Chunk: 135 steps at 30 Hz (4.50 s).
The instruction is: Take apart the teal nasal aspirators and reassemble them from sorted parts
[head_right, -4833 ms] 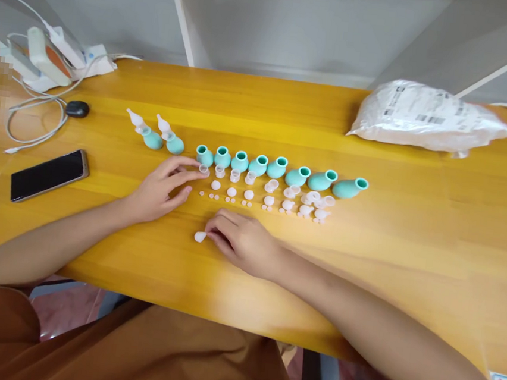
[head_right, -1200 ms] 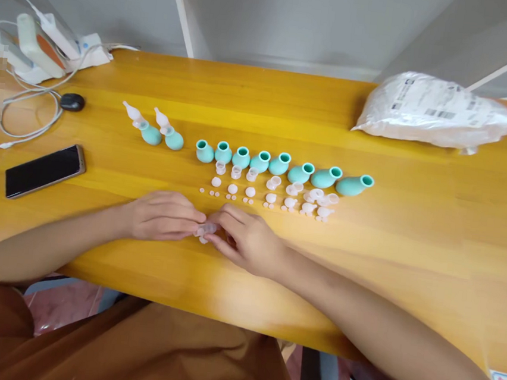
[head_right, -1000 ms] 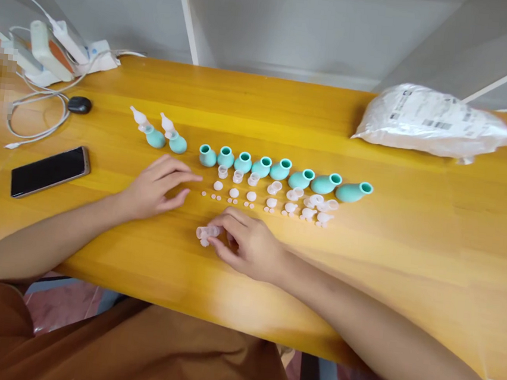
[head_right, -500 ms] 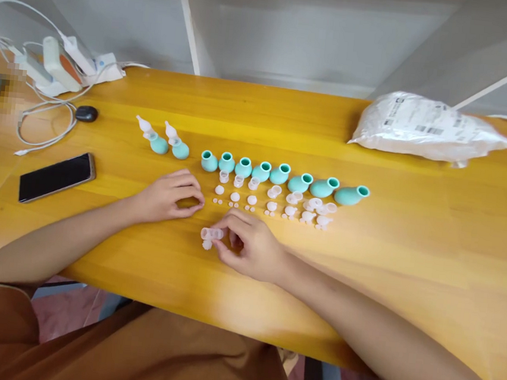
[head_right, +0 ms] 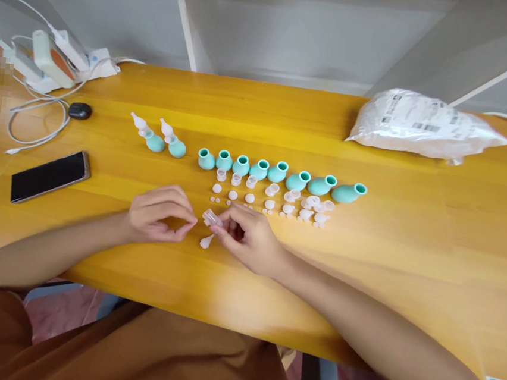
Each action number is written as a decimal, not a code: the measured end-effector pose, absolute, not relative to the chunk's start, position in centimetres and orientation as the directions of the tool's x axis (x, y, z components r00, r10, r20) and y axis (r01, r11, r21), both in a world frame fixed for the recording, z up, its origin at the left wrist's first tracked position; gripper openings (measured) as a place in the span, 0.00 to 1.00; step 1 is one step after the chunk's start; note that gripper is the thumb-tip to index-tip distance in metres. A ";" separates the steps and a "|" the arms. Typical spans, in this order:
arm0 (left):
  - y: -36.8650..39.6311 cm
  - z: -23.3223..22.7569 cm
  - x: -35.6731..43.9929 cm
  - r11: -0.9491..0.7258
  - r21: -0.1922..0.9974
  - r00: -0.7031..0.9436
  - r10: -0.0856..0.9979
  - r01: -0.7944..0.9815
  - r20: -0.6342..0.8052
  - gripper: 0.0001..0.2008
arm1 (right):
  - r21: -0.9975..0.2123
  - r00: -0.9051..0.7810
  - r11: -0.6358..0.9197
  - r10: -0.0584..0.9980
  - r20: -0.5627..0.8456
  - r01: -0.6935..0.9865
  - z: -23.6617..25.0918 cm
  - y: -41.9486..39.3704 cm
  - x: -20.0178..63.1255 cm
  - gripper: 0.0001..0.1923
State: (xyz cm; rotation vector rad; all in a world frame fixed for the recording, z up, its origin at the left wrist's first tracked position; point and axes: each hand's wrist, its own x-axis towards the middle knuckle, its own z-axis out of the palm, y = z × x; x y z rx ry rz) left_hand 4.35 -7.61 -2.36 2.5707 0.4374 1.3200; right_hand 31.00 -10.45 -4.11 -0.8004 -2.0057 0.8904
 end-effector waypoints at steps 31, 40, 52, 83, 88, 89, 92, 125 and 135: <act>-8.2 -2.8 4.7 -0.882 0.452 0.592 0.436 0.133 0.678 0.07 | -0.808 -0.556 0.543 0.754 0.349 0.229 -3.9 -10.4 31.1 0.10; -8.2 -2.3 5.0 -0.873 0.460 0.594 0.457 0.158 0.662 0.05 | -0.801 -0.560 0.548 0.752 0.347 0.239 -3.9 -10.4 31.1 0.11; -8.2 -2.2 5.1 -0.876 0.448 0.604 0.458 0.179 0.653 0.05 | -0.761 -0.578 0.591 0.730 0.364 0.267 -4.0 -10.6 31.2 0.10; -8.3 -2.4 5.1 -0.899 0.375 0.629 0.429 0.227 0.648 0.05 | -0.734 -0.623 0.622 0.695 0.358 0.273 -4.0 -10.5 31.5 0.09; -8.4 -2.3 5.2 -0.898 0.361 0.615 0.436 0.251 0.657 0.05 | -0.734 -0.631 0.626 0.687 0.360 0.262 -4.1 -10.4 31.5 0.07; -8.4 -2.3 5.2 -0.898 0.358 0.612 0.438 0.257 0.658 0.04 | -0.733 -0.635 0.628 0.683 0.360 0.260 -4.1 -10.3 31.5 0.06; -8.4 -2.3 5.2 -0.894 0.360 0.608 0.445 0.265 0.657 0.04 | -0.724 -0.645 0.641 0.671 0.366 0.256 -4.0 -10.3 31.5 0.07; -8.4 -2.5 5.2 -0.867 0.458 0.652 0.464 0.196 0.599 0.03 | -0.628 -0.692 0.708 0.630 0.353 0.324 -4.2 -10.2 31.4 0.14; -8.3 -2.6 5.1 -0.900 0.369 0.665 0.424 0.232 0.615 0.04 | -0.630 -0.693 0.700 0.637 0.339 0.335 -4.3 -10.2 31.5 0.14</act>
